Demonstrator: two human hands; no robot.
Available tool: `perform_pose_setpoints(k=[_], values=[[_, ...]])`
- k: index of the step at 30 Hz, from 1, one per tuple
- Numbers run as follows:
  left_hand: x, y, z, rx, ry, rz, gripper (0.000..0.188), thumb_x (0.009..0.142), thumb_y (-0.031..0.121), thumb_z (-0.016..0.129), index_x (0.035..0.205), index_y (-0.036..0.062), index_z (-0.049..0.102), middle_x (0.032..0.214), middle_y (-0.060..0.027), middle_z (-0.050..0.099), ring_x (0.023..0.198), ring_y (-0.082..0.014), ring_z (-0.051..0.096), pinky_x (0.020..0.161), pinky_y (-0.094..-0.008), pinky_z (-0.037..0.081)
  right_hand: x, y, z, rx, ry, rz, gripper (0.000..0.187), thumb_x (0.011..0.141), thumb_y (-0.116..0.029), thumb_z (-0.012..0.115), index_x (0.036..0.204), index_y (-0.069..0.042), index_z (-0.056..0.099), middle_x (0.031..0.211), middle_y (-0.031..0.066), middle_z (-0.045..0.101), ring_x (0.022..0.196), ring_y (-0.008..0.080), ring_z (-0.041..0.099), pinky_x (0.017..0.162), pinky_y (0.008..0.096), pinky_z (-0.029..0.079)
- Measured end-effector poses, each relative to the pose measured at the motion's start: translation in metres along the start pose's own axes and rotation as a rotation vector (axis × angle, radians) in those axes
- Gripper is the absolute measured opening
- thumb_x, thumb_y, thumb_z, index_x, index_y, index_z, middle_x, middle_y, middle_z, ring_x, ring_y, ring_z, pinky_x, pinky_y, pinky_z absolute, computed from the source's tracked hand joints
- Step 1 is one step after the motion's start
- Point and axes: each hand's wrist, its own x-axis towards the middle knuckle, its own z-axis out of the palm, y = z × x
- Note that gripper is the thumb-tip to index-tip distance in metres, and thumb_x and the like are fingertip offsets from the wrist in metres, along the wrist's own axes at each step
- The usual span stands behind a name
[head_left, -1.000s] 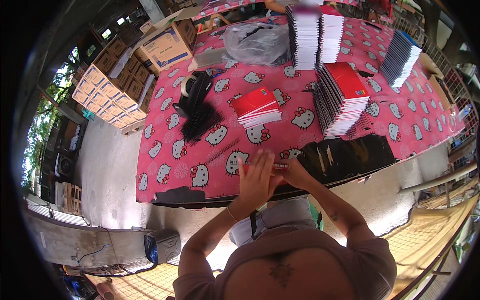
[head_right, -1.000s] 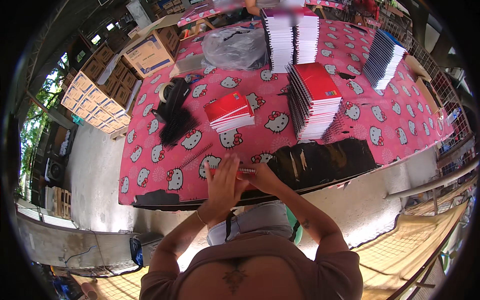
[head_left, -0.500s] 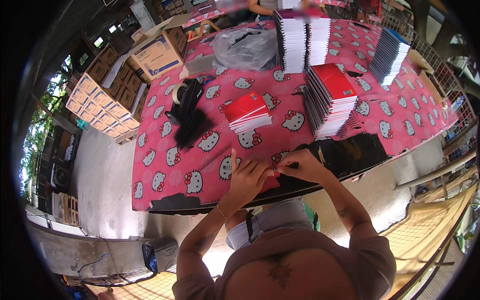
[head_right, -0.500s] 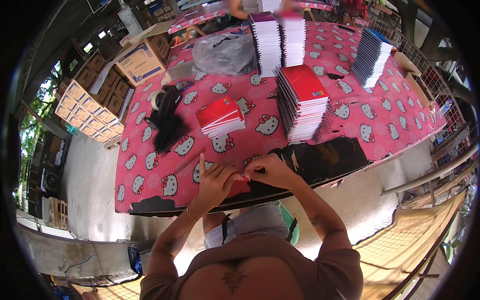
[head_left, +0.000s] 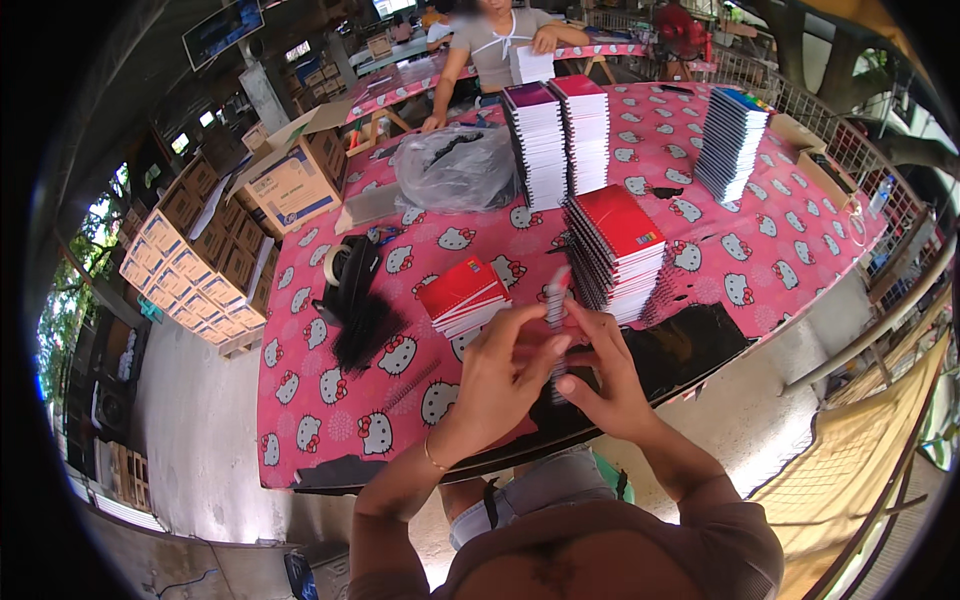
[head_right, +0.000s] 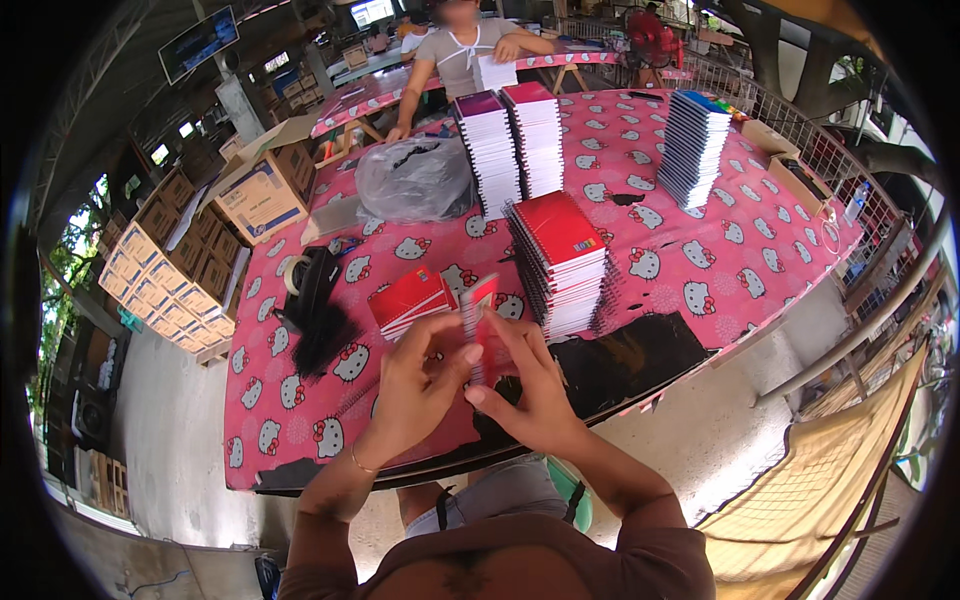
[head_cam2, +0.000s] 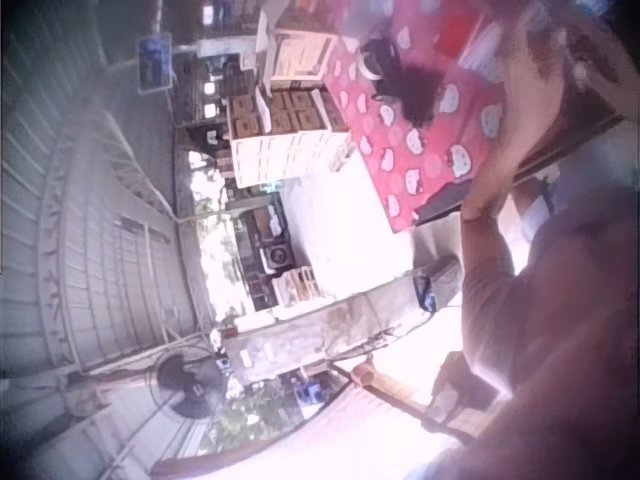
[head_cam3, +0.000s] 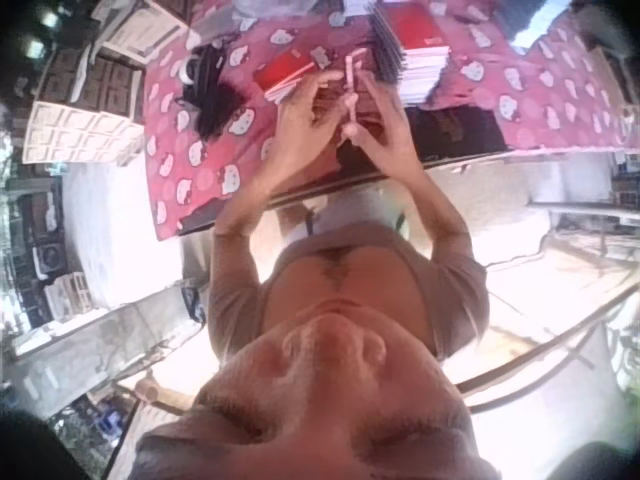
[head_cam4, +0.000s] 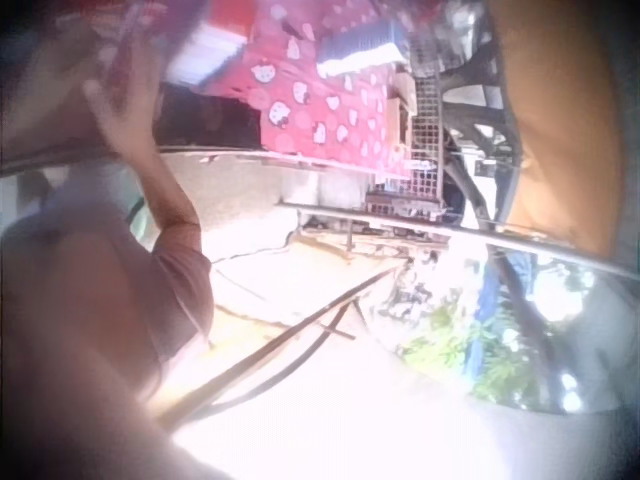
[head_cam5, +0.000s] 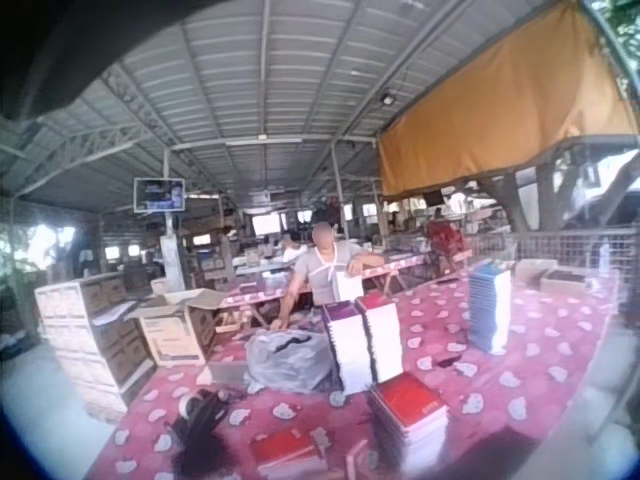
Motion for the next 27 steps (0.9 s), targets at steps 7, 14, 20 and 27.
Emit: perform_pose_setpoints(k=[7, 14, 20, 27], values=[[0.173, -0.019, 0.03, 0.043, -0.04, 0.395, 0.033, 0.093, 0.018, 0.067, 0.125, 0.0093, 0.068, 0.106, -0.0118, 0.064, 0.095, -0.0262, 0.06, 0.088, -0.0332, 0.048, 0.129, 0.033, -0.09, 0.478, 0.037, 0.335, 0.053, 0.088, -0.003, 0.07, 0.137, 0.002, 0.054, 0.101, 0.0039, 0.068, 0.086, 0.0124, 0.062, 0.083, 0.0242, 0.049], [0.206, -0.094, 0.093, 0.484, -0.008, 0.416, 0.027, 0.092, 0.026, 0.066, 0.113, 0.0096, 0.072, 0.111, -0.0119, 0.065, 0.105, -0.0339, 0.059, 0.096, -0.0469, 0.044, 0.16, 0.139, -0.136, -0.251, -0.129, 0.372, 0.049, 0.082, -0.026, 0.079, 0.12, 0.003, 0.068, 0.094, 0.0087, 0.07, 0.082, 0.015, 0.06, 0.077, 0.0303, 0.049], [0.146, -0.116, 0.021, 0.169, 0.247, 0.332, 0.021, 0.088, 0.015, 0.07, 0.105, 0.0043, 0.07, 0.105, -0.0144, 0.068, 0.094, -0.0344, 0.065, 0.083, -0.042, 0.052, 0.136, 0.109, -0.135, -0.366, 0.042, 0.272, 0.052, 0.085, -0.035, 0.076, 0.122, 0.001, 0.068, 0.108, 0.0129, 0.065, 0.093, 0.0188, 0.061, 0.082, 0.0325, 0.049], [0.024, -0.192, -0.046, 0.769, 0.008, 0.299, 0.024, 0.086, 0.006, 0.068, 0.109, 0.0024, 0.069, 0.101, -0.0128, 0.068, 0.093, -0.0317, 0.065, 0.081, -0.0416, 0.054, 0.102, 0.069, -0.111, -0.792, -0.099, -0.036, 0.052, 0.08, -0.037, 0.079, 0.122, -0.006, 0.069, 0.118, 0.014, 0.058, 0.109, 0.0305, 0.058, 0.092, 0.0412, 0.047]])
